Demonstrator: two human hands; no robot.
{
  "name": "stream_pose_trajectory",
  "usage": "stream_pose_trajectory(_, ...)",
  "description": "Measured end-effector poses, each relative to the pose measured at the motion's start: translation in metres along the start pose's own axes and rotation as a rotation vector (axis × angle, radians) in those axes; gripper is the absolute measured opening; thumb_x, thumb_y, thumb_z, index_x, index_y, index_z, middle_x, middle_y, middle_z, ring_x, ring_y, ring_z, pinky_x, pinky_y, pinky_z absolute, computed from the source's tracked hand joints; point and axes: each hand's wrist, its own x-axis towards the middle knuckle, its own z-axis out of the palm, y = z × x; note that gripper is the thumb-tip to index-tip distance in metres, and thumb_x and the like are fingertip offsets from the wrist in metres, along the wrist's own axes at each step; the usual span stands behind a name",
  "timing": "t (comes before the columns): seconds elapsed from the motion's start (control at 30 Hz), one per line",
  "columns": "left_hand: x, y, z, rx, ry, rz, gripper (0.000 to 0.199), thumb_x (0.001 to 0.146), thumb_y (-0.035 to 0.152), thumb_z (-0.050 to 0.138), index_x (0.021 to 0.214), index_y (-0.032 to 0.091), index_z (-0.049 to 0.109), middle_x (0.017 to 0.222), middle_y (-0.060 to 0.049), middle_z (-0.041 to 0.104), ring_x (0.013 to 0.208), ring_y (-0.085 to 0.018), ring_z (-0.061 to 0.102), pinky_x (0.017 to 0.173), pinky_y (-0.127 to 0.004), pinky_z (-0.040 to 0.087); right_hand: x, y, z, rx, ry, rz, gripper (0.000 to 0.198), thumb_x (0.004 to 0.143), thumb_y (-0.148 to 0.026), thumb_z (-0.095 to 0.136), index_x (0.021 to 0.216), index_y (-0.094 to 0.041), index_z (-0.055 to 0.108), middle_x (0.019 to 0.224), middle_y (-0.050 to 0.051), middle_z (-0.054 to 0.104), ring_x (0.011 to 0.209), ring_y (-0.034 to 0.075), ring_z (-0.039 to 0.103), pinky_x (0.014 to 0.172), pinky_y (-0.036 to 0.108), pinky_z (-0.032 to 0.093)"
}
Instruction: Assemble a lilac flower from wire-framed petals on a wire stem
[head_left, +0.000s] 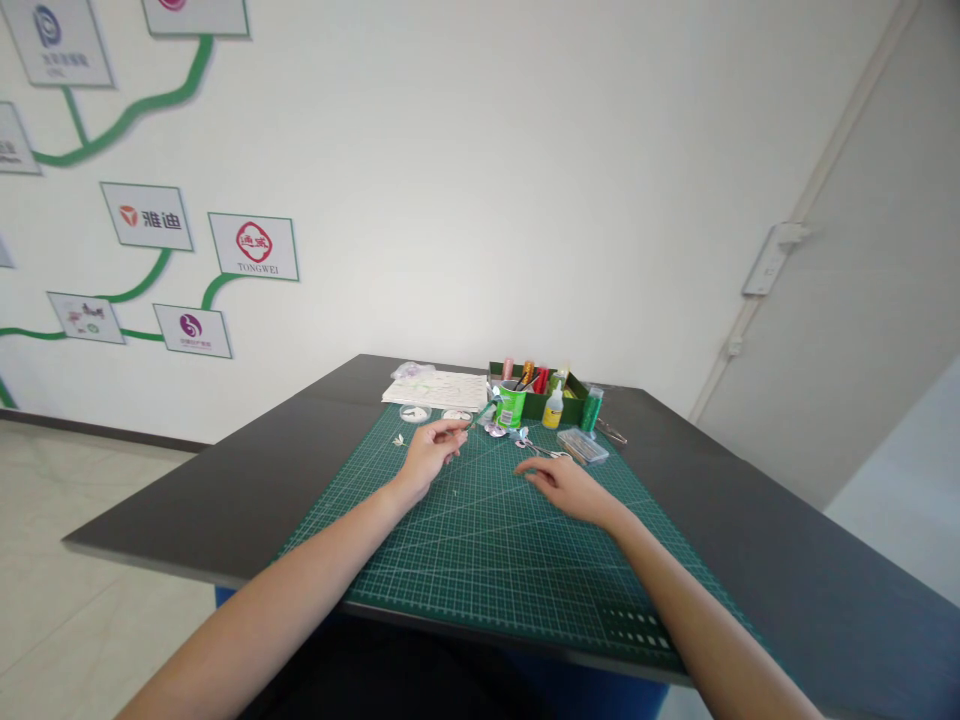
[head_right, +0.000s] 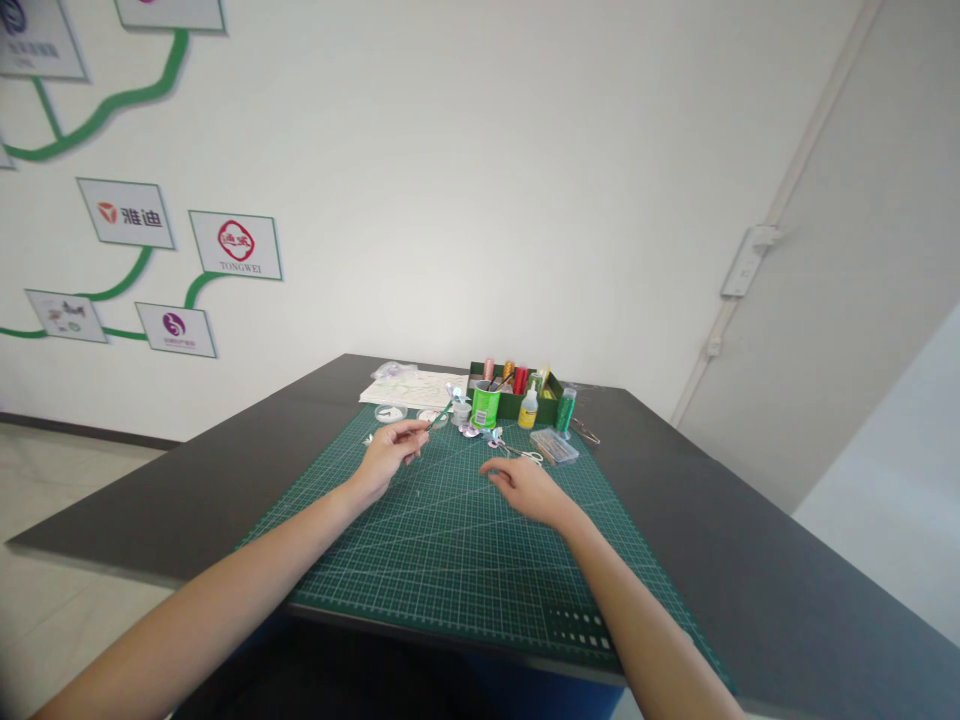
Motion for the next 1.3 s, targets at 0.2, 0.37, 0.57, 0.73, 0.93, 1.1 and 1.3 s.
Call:
stream_pose_trajectory(0.2,0.003,0.005,-0.005,-0.027,0.044,0.024,0.044,0.060,0.034,0.082,0.097,0.011,0.074,0.062,0.001,0.058,0.051,-0.007,0.046,0.043,-0.019,0.030,0.000,0.009,-0.004,-0.020,0.010,0.041,0.031,0.091,-0.022,0.046,0.107,-0.018,0.073,0.088,0.007,0.073,0.071,0.018,0.060,0.067,0.028,0.038)
stream_pose_trajectory(0.37,0.003,0.008,-0.007,-0.024,0.051,0.048,0.042,0.061,0.034,0.081,0.096,0.012,0.075,0.062,0.001,0.057,0.051,-0.006,0.046,0.043,-0.019,0.030,-0.001,0.021,-0.008,-0.058,0.040,0.114,0.032,0.091,-0.022,0.045,0.107,-0.018,0.073,0.080,0.006,0.071,0.066,0.018,0.058,0.064,0.028,0.037)
stream_pose_trajectory(0.57,0.002,0.007,-0.007,-0.031,0.052,0.036,0.044,0.060,0.035,0.082,0.097,0.011,0.075,0.063,0.000,0.058,0.051,-0.007,0.046,0.044,-0.018,0.030,-0.001,0.032,-0.014,-0.104,0.119,0.212,0.031,0.089,-0.020,0.047,0.104,-0.017,0.074,0.077,0.006,0.069,0.067,0.018,0.057,0.065,0.028,0.037)
stream_pose_trajectory(0.73,0.002,0.009,-0.007,-0.033,0.055,0.042,0.043,0.059,0.035,0.082,0.095,0.012,0.075,0.062,0.001,0.058,0.051,-0.007,0.045,0.044,-0.019,0.030,-0.001,0.038,-0.015,-0.114,0.129,0.222,0.030,0.089,-0.019,0.048,0.104,-0.017,0.074,0.083,0.007,0.071,0.071,0.019,0.059,0.068,0.029,0.040)
stream_pose_trajectory(0.93,0.003,0.013,-0.011,-0.027,0.074,0.061,0.041,0.062,0.034,0.080,0.096,0.012,0.075,0.063,0.000,0.059,0.050,-0.007,0.045,0.043,-0.019,0.029,-0.001,0.045,-0.013,-0.153,0.129,0.269,0.028,0.089,-0.018,0.050,0.100,-0.017,0.075,0.085,0.008,0.071,0.075,0.019,0.061,0.070,0.029,0.040)
stream_pose_trajectory(1.1,0.003,0.016,-0.013,-0.035,0.082,0.070,0.038,0.063,0.032,0.080,0.095,0.013,0.075,0.064,0.001,0.058,0.050,-0.007,0.044,0.044,-0.020,0.029,-0.001,0.052,-0.013,-0.200,0.152,0.372,0.029,0.088,-0.015,0.050,0.099,-0.019,0.076,0.078,0.007,0.069,0.072,0.019,0.060,0.066,0.027,0.038)
stream_pose_trajectory(1.3,0.002,0.015,-0.012,0.004,0.051,0.064,0.040,0.063,0.032,0.080,0.097,0.012,0.075,0.062,0.000,0.058,0.051,-0.008,0.045,0.045,-0.020,0.030,-0.003,0.051,-0.016,-0.208,0.240,0.528,0.033,0.085,-0.015,0.049,0.107,-0.018,0.075,0.087,0.011,0.072,0.078,0.023,0.064,0.068,0.029,0.039)
